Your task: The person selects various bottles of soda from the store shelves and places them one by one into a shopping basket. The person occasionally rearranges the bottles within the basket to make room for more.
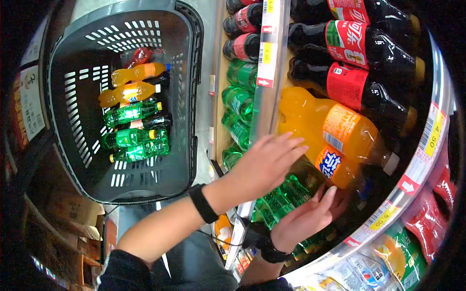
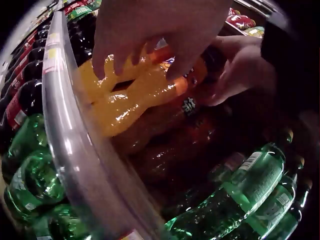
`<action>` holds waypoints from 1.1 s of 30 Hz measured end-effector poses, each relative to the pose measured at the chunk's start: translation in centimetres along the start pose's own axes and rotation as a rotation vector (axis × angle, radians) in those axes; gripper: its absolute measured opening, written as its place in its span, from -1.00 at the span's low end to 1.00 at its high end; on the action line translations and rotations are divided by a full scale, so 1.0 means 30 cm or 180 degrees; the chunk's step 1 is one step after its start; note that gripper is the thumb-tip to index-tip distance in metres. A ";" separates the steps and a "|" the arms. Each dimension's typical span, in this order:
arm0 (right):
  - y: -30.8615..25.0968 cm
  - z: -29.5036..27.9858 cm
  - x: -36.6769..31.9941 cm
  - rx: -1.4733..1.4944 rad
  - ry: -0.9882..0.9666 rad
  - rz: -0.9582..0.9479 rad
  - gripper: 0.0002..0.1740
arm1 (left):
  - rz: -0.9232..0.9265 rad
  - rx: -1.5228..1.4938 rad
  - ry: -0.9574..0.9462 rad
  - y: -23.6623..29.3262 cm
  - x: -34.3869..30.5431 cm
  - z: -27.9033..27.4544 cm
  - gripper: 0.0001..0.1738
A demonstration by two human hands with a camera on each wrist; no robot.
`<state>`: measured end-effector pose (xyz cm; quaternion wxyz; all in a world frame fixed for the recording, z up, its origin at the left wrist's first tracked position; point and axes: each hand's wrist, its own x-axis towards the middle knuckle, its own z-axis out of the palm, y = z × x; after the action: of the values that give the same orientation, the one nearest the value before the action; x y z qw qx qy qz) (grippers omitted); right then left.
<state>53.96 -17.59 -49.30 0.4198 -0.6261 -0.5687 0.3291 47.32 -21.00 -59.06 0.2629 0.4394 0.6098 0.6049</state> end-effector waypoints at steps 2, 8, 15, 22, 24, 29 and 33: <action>-0.011 0.018 0.036 0.0050 -0.0080 0.0150 -0.50 | -0.0121 0.0025 -0.0053 0.013 0.010 0.051 -0.18; 0.002 -0.020 0.116 0.0229 -0.0600 0.0387 -0.51 | -0.0348 -0.0058 -0.0154 0.044 -0.001 0.130 -0.10; 0.116 -0.096 0.009 -0.0035 -0.0097 -0.0378 -0.52 | -0.0451 -0.0240 0.0126 0.063 -0.056 0.152 -0.09; 0.101 -0.171 -0.155 -0.0866 -0.0527 -0.1904 -0.01 | -0.0239 -0.0396 0.0824 0.092 -0.158 0.096 -0.21; 0.052 -0.157 -0.249 -0.1048 -0.0708 -0.1707 0.05 | -0.0096 -0.0330 0.0905 0.093 -0.211 0.039 -0.27; 0.030 -0.097 -0.425 -0.0483 -0.1663 -0.1401 0.06 | -0.0080 0.0312 0.0757 0.008 -0.326 -0.289 -0.33; 0.031 0.122 -0.586 -0.0249 -0.1771 -0.0841 -0.09 | -0.0399 0.0876 0.0192 -0.106 -0.389 -0.575 -0.35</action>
<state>48.71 -34.40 -52.88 0.2628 -0.4483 -0.7505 0.4083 37.47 -39.34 -62.37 0.2190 0.4141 0.7208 0.5109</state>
